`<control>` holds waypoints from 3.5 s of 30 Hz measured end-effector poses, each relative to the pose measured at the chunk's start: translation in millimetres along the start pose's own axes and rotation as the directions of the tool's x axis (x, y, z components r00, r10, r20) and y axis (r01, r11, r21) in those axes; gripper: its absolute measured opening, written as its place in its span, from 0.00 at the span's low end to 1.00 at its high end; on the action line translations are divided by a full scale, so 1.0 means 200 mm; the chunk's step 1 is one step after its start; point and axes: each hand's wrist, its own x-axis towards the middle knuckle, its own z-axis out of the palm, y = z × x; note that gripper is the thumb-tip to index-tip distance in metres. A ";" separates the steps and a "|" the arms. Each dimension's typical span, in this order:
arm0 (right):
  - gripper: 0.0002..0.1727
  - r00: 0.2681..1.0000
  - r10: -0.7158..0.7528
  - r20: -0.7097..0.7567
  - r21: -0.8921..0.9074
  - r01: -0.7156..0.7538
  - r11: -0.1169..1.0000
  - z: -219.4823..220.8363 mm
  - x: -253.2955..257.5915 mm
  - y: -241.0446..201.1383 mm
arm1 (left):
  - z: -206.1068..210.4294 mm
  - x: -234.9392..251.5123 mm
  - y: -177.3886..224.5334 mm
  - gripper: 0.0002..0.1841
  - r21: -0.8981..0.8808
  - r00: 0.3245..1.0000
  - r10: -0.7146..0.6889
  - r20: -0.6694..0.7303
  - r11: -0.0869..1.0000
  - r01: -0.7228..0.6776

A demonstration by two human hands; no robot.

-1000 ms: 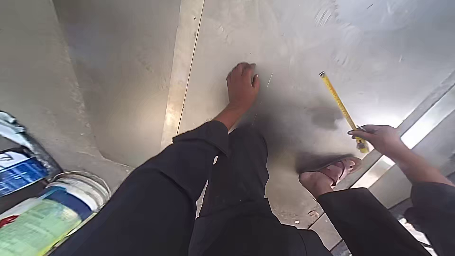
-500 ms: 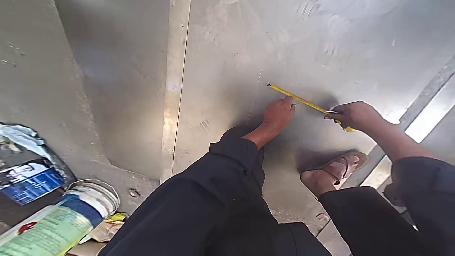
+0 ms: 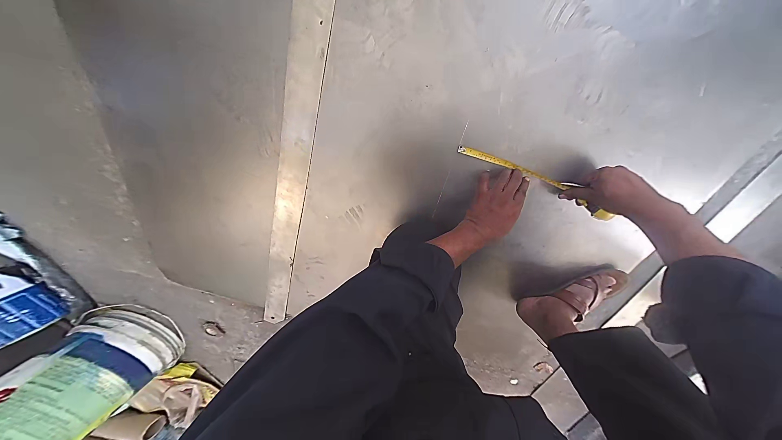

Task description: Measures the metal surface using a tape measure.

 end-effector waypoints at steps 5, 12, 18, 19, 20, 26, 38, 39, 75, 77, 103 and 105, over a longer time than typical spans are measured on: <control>0.23 1.000 0.025 0.019 0.014 -0.025 1.000 0.00 0.00 -0.01 | -0.01 0.01 0.01 0.26 0.011 0.999 -0.015 0.039 1.000 0.015; 0.22 0.998 0.055 -0.034 0.035 -0.054 0.998 0.03 0.00 -0.01 | 0.01 0.02 0.00 0.27 0.019 0.999 -0.019 0.049 1.000 0.018; 0.24 0.995 0.074 -0.060 0.029 -0.072 0.997 0.04 -0.02 -0.02 | 0.05 0.02 0.02 0.28 0.054 0.999 -0.041 0.022 0.998 0.039; 0.24 0.996 0.066 -0.065 0.022 -0.065 0.998 0.04 -0.01 -0.02 | 0.04 0.03 0.02 0.28 0.056 0.998 -0.046 0.042 0.998 0.044; 0.25 0.996 0.064 -0.064 0.020 -0.063 0.998 0.04 -0.01 -0.02 | 0.02 0.03 0.03 0.28 0.053 0.995 -0.056 0.080 0.997 0.052; 0.26 0.995 0.073 -0.074 0.069 -0.067 0.995 0.05 -0.02 -0.01 | -0.01 0.04 0.05 0.23 0.094 0.997 -0.045 0.065 0.995 0.039; 0.24 0.929 0.361 -0.084 0.313 -0.320 0.894 0.34 -0.44 0.76 | -0.05 0.07 0.08 0.27 0.131 0.983 -0.088 0.163 0.989 0.067; 0.23 0.913 0.398 -0.088 0.329 -0.350 0.877 0.39 -0.51 0.86 | -0.04 0.06 0.08 0.27 0.150 0.987 -0.083 0.137 0.987 0.062; 0.32 0.714 0.680 -0.168 0.387 -0.586 0.712 0.40 -0.54 1.02 | 0.06 0.05 0.08 0.32 0.276 0.993 -0.113 0.024 0.956 0.102; 0.30 0.721 0.679 -0.137 0.415 -0.581 0.700 0.37 -0.51 1.04 | 0.06 0.06 0.08 0.32 0.277 0.993 -0.114 0.019 0.955 0.104; 0.18 0.683 0.725 0.088 0.994 -0.107 -0.020 0.55 -0.60 1.06 | 0.07 0.05 0.06 0.33 0.277 0.996 -0.085 0.004 0.958 0.081; 0.18 0.645 0.760 0.079 0.987 -0.157 0.030 0.55 -0.58 1.04 | 0.07 0.05 0.06 0.33 0.273 0.996 -0.089 0.014 0.959 0.082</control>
